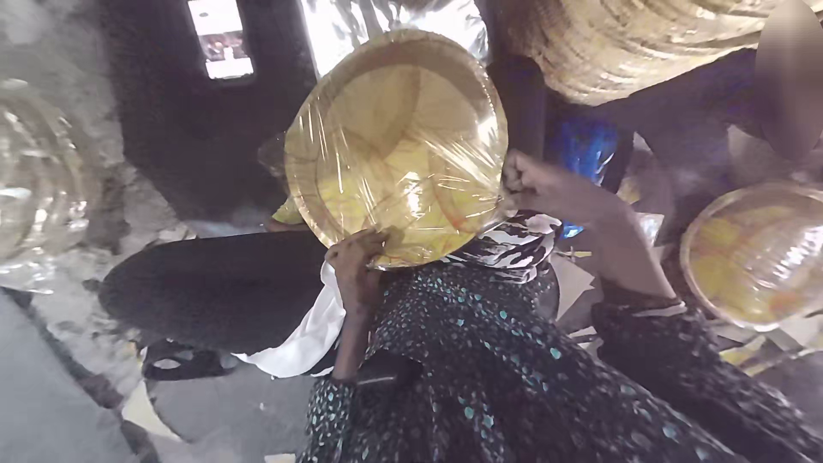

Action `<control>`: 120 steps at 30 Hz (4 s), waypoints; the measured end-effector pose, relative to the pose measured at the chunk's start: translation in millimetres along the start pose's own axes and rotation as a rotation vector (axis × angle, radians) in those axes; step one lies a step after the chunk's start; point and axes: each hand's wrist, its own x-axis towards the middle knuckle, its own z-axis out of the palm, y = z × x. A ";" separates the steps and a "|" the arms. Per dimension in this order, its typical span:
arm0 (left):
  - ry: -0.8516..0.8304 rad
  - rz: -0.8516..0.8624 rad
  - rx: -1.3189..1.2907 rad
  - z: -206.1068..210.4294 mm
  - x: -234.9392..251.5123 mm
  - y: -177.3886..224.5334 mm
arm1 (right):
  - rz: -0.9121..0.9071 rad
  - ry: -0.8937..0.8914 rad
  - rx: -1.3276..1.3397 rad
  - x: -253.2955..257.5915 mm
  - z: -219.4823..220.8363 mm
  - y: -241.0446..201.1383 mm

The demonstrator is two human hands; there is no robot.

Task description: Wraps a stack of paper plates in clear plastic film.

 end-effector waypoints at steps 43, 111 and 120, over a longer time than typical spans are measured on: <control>-0.037 -0.007 -0.022 -1.6 1.2 11.6 | 0.095 0.500 0.037 -37.3 47.4 -10.7; 0.119 -0.595 -0.221 -38.2 -24.6 50.2 | -0.281 0.350 0.285 -29.9 146.6 -14.0; 0.002 -0.972 -0.899 -37.7 -24.6 54.2 | 0.317 -0.211 0.272 31.5 173.3 -40.7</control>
